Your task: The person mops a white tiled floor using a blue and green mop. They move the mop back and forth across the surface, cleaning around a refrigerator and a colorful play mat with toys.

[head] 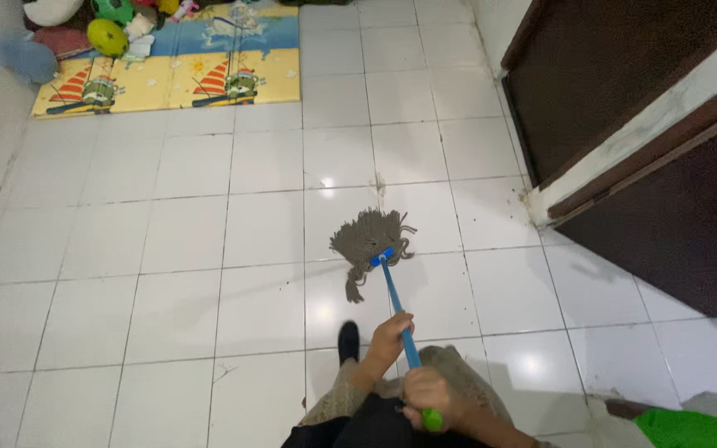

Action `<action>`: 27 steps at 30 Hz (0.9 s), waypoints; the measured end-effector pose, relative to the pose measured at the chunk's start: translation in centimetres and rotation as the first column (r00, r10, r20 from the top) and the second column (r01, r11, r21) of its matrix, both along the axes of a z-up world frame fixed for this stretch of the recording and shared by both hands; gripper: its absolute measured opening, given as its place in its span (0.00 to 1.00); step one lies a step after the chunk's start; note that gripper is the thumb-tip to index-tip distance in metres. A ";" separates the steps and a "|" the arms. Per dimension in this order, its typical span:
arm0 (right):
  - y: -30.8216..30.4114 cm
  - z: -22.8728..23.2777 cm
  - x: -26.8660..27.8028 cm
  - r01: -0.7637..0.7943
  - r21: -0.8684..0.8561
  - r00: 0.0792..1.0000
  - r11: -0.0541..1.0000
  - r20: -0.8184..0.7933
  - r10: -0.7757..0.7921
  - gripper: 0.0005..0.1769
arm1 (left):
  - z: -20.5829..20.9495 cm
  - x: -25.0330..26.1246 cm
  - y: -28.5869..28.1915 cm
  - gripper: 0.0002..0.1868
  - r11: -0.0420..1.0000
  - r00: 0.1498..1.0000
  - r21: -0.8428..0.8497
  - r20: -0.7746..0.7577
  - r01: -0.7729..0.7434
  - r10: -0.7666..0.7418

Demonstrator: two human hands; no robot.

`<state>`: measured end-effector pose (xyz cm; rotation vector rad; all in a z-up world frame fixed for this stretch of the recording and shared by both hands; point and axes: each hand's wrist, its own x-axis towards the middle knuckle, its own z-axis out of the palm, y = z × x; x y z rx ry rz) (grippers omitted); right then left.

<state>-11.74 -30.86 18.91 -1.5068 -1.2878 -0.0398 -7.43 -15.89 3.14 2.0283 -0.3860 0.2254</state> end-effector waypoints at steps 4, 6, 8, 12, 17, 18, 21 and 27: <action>0.7 1.9 2.9 0.091 -0.034 0.996 0.995 -0.007 -0.091 0.15 | -2.1 3.4 0.3 0.07 0.997 0.993 -0.066 0.120 0.026 -0.018; 1.5 3.3 5.2 0.180 0.048 0.983 0.983 0.016 -0.181 0.11 | -2.6 6.0 0.3 0.08 0.991 0.989 -0.124 0.148 0.046 -0.028; 2.3 3.8 8.4 0.241 0.115 0.970 0.964 0.002 -0.243 0.10 | -2.8 9.7 0.1 0.08 0.976 0.989 -0.208 0.142 0.070 -0.041; 3.0 1.3 13.2 0.315 0.166 0.949 0.935 -0.061 -0.309 0.13 | -2.8 14.8 0.6 0.09 0.963 0.982 -0.247 0.178 0.108 -0.065; 3.7 -6.2 16.5 0.203 0.188 0.975 0.961 0.050 -0.216 0.16 | -3.5 18.5 2.5 0.11 0.984 0.969 -0.125 0.230 0.125 -0.093; 3.9 -7.4 17.3 0.172 0.190 0.979 0.967 0.076 -0.190 0.16 | -3.9 19.6 2.5 0.10 0.990 0.968 -0.107 0.241 0.094 -0.066; 3.6 -8.1 17.8 0.235 0.119 0.968 0.965 0.065 -0.244 0.16 | -5.2 23.0 3.2 0.09 0.994 0.963 -0.023 0.252 0.108 -0.098; 4.5 -6.7 20.8 0.286 -0.071 0.955 0.955 -0.057 -0.291 0.13 | -5.8 28.2 3.3 0.11 0.979 0.984 0.103 -0.048 0.178 -0.174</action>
